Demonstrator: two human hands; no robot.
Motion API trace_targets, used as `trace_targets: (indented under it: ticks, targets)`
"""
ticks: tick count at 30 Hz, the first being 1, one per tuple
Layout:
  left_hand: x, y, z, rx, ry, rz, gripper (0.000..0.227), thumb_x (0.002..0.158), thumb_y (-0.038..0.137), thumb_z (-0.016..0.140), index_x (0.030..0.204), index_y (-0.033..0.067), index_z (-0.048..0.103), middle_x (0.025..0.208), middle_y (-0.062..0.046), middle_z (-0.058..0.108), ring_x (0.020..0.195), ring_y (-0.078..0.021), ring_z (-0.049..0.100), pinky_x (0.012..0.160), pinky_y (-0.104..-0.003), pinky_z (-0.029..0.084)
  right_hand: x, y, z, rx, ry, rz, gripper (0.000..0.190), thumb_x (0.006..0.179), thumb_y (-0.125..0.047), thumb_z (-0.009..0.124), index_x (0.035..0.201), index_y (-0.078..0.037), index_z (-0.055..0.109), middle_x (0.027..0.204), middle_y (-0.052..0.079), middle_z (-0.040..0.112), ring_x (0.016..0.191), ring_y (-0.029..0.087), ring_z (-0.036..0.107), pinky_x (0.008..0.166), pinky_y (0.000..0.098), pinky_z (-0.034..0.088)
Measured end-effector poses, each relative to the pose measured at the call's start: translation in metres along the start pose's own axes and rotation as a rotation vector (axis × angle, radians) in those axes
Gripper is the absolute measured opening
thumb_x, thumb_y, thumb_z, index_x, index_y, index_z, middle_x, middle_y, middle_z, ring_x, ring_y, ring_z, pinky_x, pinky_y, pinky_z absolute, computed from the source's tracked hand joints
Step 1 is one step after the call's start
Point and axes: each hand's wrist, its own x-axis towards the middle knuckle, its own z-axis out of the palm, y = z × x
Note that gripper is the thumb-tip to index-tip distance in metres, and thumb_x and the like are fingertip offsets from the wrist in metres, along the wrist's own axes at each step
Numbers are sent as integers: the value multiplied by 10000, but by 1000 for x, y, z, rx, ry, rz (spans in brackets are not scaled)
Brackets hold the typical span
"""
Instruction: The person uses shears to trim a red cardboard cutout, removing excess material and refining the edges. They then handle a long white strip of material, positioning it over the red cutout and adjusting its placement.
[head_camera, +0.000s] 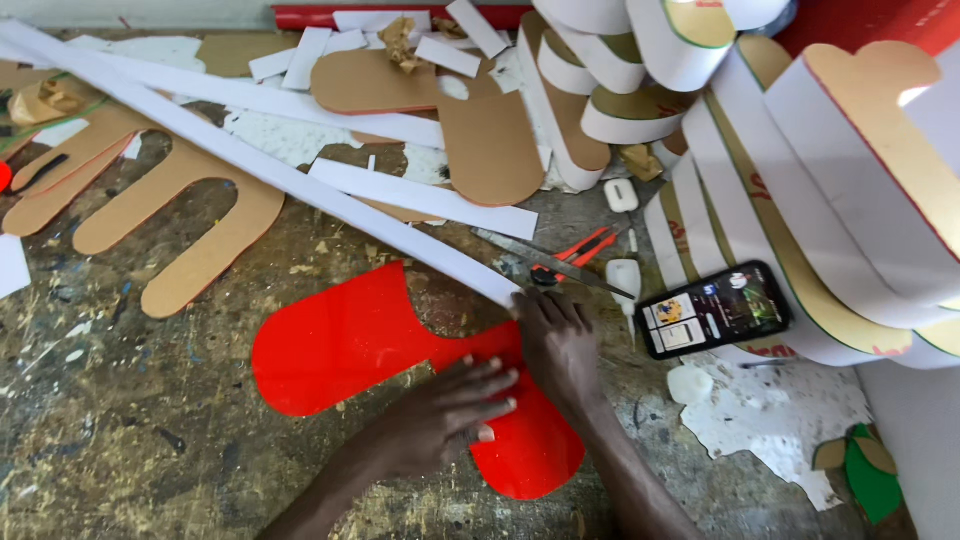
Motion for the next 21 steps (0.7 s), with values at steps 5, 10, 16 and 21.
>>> trace_targets:
  ticks: [5,10,16,21]
  targets:
    - [-18,-75,-11,149,456,-184,518,1051,222,775,1556,141,689,1620,-115,645,1548,-391,559,1240,-592,475,1,8,14,-11,-40,177,285,1037,-52,728,1285,-166,806,900,87,850,679,304,789,523,452,577]
    - [-36,-95,-24,229,575,-485,524,1115,429,698,1540,123,707,1522,-156,662,1526,-403,569,1242,-588,468,3,17,15,-13,-101,325,240,1121,-233,749,1349,-274,815,764,64,796,585,270,766,509,438,597]
    - [-39,-94,-28,129,635,-557,606,1091,429,748,1563,62,652,1607,-169,568,1610,-418,467,1306,-639,402,7,28,-8,144,-309,193,407,1049,-138,771,1396,-350,785,999,40,874,693,309,822,585,466,656]
    - [-42,-92,-26,-21,881,-467,369,1078,123,757,1447,95,760,1384,-116,699,1440,-354,653,1205,-543,540,13,37,-30,464,-388,294,479,1094,-94,679,1554,-224,712,1213,201,846,717,486,801,597,671,596]
